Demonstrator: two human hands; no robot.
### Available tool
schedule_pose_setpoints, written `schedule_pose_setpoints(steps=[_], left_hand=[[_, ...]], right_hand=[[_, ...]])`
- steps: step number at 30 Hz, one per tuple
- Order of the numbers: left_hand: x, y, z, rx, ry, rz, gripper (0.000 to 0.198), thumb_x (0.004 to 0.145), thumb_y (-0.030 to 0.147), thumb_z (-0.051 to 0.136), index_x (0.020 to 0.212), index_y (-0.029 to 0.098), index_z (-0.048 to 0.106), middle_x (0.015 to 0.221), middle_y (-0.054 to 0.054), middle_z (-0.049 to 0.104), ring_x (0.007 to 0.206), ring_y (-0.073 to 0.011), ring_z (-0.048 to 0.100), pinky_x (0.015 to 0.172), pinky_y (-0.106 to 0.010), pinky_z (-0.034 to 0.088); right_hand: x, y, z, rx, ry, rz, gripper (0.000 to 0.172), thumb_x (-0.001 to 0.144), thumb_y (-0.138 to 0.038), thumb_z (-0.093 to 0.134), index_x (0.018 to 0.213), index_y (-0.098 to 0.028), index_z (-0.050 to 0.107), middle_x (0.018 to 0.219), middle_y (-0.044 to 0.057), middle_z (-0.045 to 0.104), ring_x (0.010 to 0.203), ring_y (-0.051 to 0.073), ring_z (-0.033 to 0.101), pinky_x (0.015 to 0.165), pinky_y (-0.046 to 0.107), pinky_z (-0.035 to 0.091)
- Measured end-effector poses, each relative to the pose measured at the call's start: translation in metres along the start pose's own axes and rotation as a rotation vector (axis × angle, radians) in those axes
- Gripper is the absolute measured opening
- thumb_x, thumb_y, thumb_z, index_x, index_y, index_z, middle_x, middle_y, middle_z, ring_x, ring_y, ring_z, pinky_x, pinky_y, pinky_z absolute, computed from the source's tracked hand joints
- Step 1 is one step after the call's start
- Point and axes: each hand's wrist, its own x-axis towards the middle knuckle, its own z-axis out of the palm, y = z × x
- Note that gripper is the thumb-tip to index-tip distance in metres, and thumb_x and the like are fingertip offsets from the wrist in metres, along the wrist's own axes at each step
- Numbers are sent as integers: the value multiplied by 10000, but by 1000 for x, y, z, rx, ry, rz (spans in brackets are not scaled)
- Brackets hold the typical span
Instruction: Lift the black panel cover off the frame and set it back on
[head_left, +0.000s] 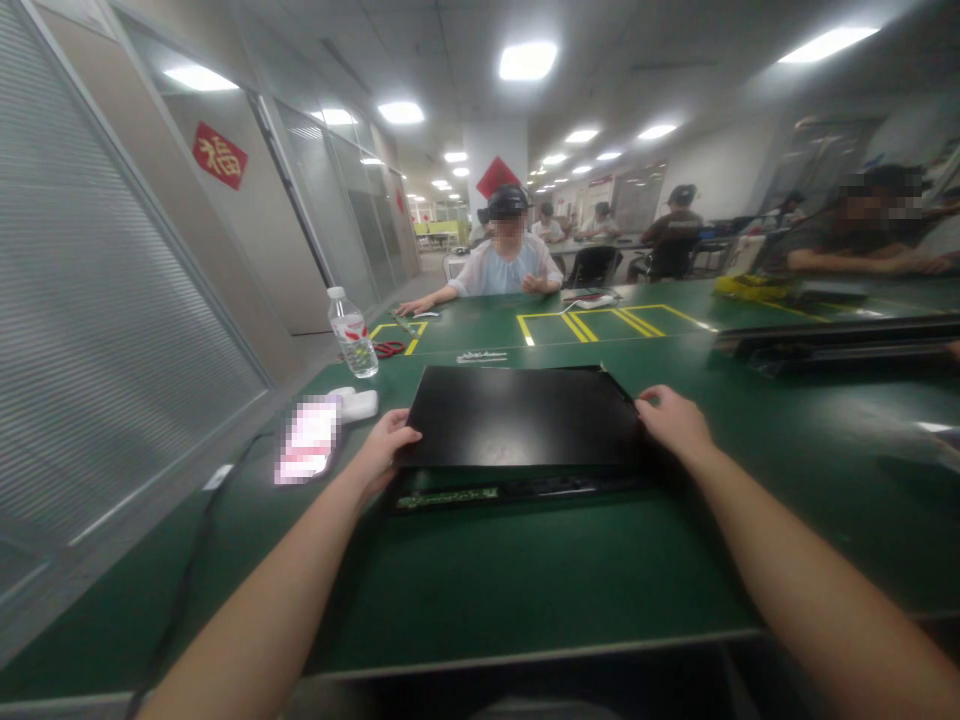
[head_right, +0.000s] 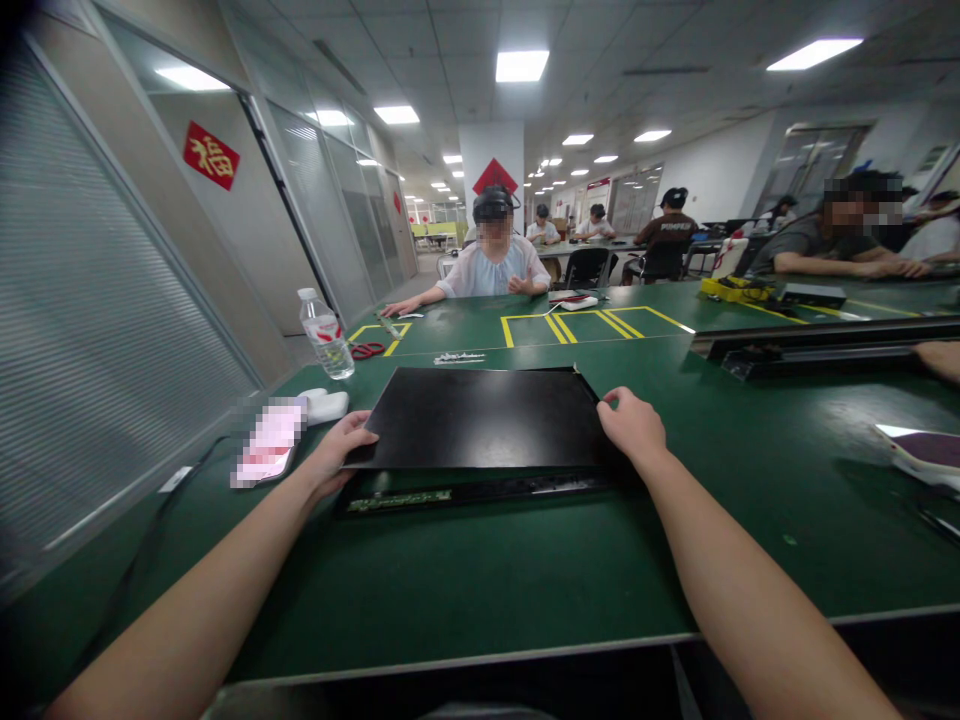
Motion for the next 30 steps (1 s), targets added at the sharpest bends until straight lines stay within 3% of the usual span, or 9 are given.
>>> schedule_pose_setpoints(steps=[13,22,30], left_hand=[[-5,5,1,-9,6,-15,476,530,102,747,985,169,628,807,-30,735,666,-189,700,593,-275,559],[1,5,8,-55,140,-80,191,736,166,776,907,158,691,788,-61,760,644,-175,708,619,-268,572],[2,3,7,-70,70,-104,290,755,123,782,1041,127,737,857,-105,796,673,-187,733,632,-274,589]], right_hand=[[3,4,1,-9,-14,-8,389,846,-343,554,1169,-207,722,990,122,750,913,288,701,769,349,510],[3,5,2,-23,-9,-11,393,845,-344,552,1168,-205,728,997,124,750,939,287,698,775,344,509],[5,6,3,-33,9,-13,373,832,-330,575,1139,-202,744,985,121,752,900,272,697,773,340,515]])
